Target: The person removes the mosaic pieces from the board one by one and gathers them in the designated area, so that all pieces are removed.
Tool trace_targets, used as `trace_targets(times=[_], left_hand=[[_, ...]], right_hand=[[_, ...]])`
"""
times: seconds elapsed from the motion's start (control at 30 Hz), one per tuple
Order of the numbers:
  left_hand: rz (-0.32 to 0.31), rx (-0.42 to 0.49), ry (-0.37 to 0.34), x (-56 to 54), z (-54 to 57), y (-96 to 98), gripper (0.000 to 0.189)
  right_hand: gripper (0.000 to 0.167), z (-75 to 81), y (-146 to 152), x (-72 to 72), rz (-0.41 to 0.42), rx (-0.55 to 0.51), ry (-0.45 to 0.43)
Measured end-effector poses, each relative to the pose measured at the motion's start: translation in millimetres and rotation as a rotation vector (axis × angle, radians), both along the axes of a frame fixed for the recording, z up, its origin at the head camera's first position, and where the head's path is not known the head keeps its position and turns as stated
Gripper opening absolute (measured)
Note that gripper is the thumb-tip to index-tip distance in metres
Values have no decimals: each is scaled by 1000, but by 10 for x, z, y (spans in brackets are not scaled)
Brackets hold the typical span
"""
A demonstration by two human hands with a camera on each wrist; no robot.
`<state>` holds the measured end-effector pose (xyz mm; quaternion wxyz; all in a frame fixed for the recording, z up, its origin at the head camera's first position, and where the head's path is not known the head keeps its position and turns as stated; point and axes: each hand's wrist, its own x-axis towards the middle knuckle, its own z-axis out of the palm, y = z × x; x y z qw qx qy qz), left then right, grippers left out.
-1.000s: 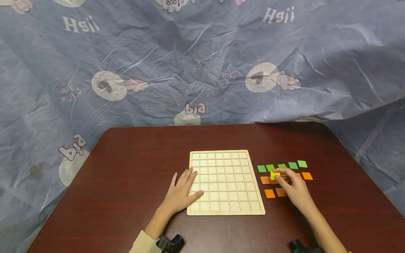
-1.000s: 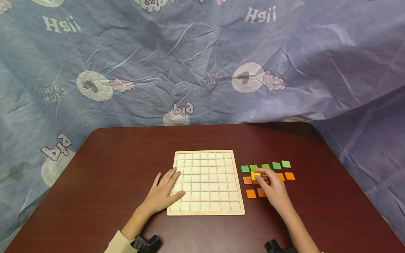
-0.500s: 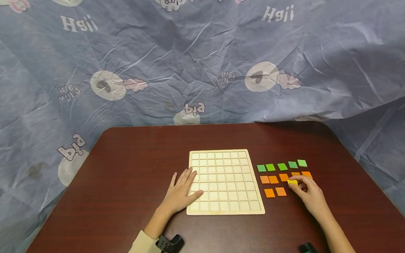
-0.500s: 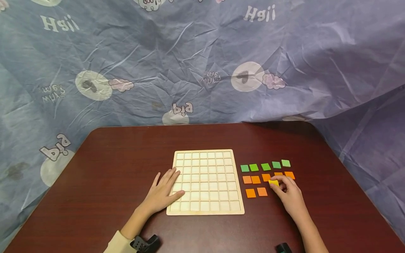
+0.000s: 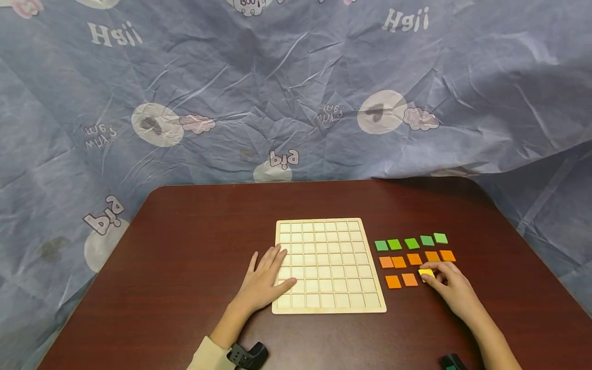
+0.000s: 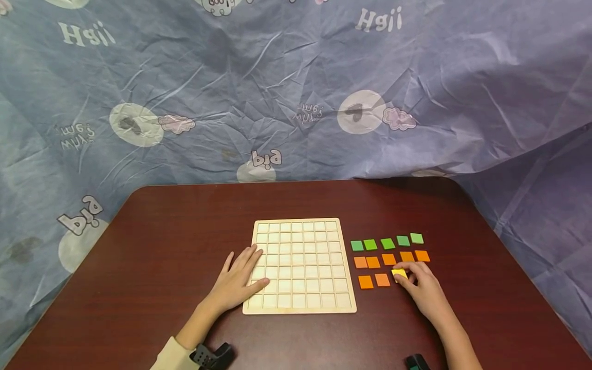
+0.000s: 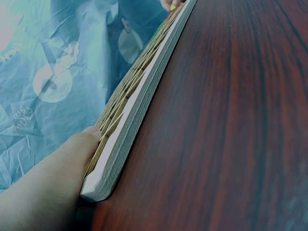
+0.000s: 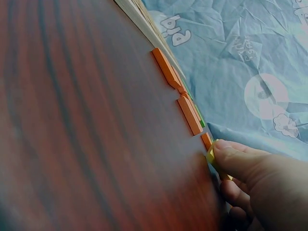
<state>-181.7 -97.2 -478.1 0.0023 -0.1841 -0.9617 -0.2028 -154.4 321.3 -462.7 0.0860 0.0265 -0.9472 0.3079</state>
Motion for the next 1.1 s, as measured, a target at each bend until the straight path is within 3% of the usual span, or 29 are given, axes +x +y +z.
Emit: trace_targets(times=[0.7,1.1], left_hand=[[-2,-2,-3,-21,-6,21,76],[0,-1,-3,-17,-10,26,76]], right_hand=[[29,-48,30,-13,-16,-6,-23],[26,-53,36,-24,-42,-35,48]])
